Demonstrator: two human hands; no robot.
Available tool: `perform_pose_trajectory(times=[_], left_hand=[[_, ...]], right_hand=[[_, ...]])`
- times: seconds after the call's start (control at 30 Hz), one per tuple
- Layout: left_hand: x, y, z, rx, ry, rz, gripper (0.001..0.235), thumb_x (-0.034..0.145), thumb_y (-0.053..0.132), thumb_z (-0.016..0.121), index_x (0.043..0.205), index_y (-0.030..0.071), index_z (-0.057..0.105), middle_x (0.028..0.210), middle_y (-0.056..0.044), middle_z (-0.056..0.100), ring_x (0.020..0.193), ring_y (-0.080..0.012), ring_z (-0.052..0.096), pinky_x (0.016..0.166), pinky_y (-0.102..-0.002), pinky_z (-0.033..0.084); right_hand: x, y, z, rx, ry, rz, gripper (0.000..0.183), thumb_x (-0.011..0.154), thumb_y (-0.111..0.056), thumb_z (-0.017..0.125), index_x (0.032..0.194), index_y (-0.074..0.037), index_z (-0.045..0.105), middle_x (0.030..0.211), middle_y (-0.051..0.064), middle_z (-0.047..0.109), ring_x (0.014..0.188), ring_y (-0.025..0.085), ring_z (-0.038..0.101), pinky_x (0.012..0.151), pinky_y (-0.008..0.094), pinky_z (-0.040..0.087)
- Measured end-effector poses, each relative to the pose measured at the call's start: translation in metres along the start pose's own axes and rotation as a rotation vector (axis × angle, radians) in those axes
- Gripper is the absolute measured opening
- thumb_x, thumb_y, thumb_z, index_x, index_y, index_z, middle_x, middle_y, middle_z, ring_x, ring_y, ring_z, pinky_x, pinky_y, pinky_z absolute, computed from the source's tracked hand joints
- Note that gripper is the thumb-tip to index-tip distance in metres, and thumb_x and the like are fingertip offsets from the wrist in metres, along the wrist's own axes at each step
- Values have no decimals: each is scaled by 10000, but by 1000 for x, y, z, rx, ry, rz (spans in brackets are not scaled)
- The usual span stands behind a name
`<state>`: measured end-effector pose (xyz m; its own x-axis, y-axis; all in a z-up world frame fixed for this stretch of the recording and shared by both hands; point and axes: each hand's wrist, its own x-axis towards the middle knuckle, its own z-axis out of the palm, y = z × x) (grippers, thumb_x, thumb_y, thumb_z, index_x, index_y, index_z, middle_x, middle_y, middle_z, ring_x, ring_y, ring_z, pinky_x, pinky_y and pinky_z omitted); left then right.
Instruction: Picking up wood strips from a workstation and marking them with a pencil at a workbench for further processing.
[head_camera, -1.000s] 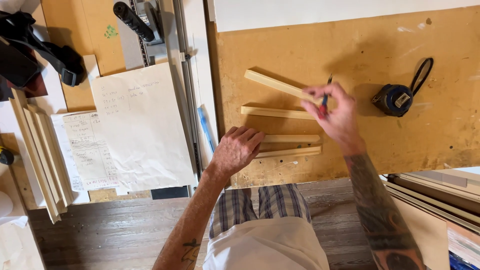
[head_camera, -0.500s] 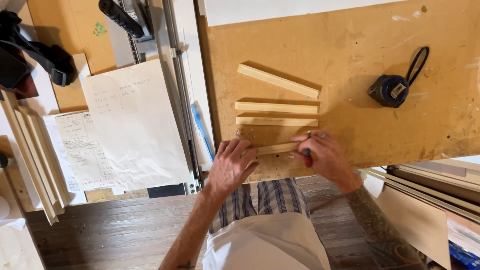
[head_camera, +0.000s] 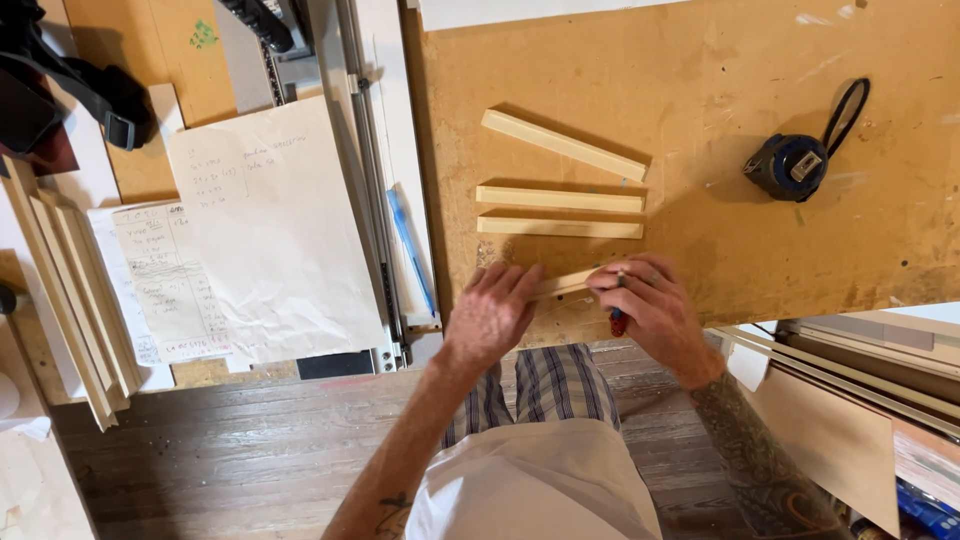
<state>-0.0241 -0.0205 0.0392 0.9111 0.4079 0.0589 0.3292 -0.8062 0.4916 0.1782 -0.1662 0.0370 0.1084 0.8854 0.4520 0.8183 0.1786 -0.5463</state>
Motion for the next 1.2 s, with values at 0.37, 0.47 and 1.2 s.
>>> perform_pose_trajectory(times=[0.37,0.47,1.2], left_hand=[[-1,76,43,-1525,253,-1065,514,858,256,887,1148,-108,670,1019,-251,740,811,-327,767,726,-390,679],[3,72,46,-1634,262,-1140,625,845,243,892,1225,-165,611,1078,-337,703,908,-415,750,818,-435,671],[135,-120,-5,94,339,119,311,930,189,814,1219,107,732,1181,-73,663,1168,-314,599,1068,-541,462]], right_hand=[[25,-74,-2,332,161,382,203,785,-86,854,844,-135,666,897,56,797,777,248,780,711,292,585],[3,-42,4,322,-32,362,215,743,28,808,855,-110,687,1126,112,788,931,338,759,785,419,581],[106,67,33,391,151,290,77,1031,-36,675,1088,16,680,966,173,755,780,194,744,652,256,613]])
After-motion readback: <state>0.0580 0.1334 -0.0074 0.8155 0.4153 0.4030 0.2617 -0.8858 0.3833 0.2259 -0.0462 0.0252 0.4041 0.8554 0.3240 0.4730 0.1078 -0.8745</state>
